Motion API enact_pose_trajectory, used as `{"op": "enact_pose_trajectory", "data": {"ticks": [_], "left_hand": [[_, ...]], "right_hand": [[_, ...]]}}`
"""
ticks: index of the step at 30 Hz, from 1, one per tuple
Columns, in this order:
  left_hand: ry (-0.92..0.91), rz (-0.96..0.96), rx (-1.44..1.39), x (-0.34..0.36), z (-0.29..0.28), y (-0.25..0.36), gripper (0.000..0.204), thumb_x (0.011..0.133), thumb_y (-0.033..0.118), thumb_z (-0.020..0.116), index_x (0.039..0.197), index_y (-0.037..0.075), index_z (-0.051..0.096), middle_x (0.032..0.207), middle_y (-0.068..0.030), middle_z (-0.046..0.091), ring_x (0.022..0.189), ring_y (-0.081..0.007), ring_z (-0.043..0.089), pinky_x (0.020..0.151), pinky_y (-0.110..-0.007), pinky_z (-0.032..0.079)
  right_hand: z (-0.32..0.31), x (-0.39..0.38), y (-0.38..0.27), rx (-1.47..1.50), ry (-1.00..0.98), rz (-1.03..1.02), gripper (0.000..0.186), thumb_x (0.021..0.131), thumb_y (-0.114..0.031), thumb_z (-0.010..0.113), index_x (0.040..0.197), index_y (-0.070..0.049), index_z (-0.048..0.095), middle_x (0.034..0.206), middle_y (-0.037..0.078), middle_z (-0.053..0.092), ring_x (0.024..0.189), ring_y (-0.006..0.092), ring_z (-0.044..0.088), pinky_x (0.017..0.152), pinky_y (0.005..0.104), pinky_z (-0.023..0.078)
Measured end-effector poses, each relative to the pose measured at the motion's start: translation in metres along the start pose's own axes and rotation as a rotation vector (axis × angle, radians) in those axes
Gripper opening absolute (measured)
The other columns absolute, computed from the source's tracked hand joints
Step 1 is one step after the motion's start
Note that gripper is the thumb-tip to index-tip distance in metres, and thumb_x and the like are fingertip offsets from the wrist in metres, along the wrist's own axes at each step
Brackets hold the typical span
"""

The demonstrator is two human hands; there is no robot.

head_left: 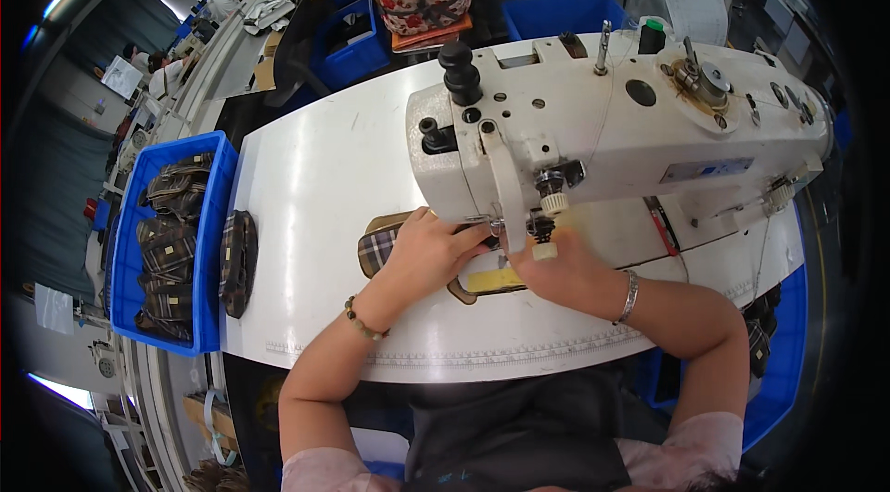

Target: The person aligns a fabric pouch with a base panel and sews them together along the edges using a sewing machine.

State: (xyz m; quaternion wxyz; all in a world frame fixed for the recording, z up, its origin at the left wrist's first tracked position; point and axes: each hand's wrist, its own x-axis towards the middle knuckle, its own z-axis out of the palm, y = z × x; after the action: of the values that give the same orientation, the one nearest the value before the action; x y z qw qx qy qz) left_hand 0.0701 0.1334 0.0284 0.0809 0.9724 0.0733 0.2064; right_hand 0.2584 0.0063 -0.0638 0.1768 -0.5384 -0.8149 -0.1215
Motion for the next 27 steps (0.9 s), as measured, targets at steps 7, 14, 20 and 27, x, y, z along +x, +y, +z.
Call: {"op": "enact_pose_trajectory", "data": {"ticks": [7, 14, 20, 27], "left_hand": [[-0.029, -0.061, 0.074, -0.004, 0.008, -0.001, 0.027, 0.079, 0.019, 0.076, 0.105, 0.012, 0.073, 0.103, -0.0029, 0.07, 0.096, -0.0261, 0.065, 0.082, -0.038, 0.052], [-0.135, -0.167, -0.087, 0.004, -0.013, 0.008, 0.03, 0.079, 0.021, 0.077, 0.108, 0.012, 0.074, 0.106, -0.0069, 0.07, 0.101, -0.0315, 0.062, 0.085, -0.04, 0.051], [-0.121, -0.233, -0.236, -0.001, -0.005, -0.004, 0.028, 0.081, 0.023, 0.076, 0.108, 0.015, 0.076, 0.105, -0.0095, 0.07, 0.105, -0.0331, 0.06, 0.089, -0.041, 0.047], [0.067, -0.138, -0.105, 0.0, 0.006, -0.005, 0.017, 0.082, 0.022, 0.074, 0.098, 0.017, 0.078, 0.099, -0.0047, 0.071, 0.091, -0.0293, 0.064, 0.079, -0.04, 0.05]], "right_hand": [[-0.034, 0.019, -0.007, 0.269, 0.096, 0.262, 0.018, 0.091, -0.014, 0.061, 0.103, -0.003, 0.068, 0.071, 0.015, 0.067, 0.064, 0.0321, 0.067, 0.057, 0.0411, 0.053], [-0.004, 0.005, -0.002, 0.651, 0.07, 0.514, 0.018, 0.091, -0.017, 0.063, 0.098, -0.001, 0.068, 0.083, 0.017, 0.071, 0.077, 0.0336, 0.07, 0.065, 0.0408, 0.055], [0.0, 0.005, -0.003, 0.752, 0.197, 0.419, 0.02, 0.091, -0.018, 0.062, 0.099, -0.001, 0.068, 0.084, 0.018, 0.071, 0.079, 0.033, 0.07, 0.067, 0.0399, 0.055], [-0.062, 0.03, -0.007, 0.775, -0.275, 0.676, 0.032, 0.096, -0.006, 0.057, 0.127, 0.001, 0.053, 0.123, 0.007, 0.062, 0.118, 0.013, 0.058, 0.103, 0.0274, 0.046]]}}
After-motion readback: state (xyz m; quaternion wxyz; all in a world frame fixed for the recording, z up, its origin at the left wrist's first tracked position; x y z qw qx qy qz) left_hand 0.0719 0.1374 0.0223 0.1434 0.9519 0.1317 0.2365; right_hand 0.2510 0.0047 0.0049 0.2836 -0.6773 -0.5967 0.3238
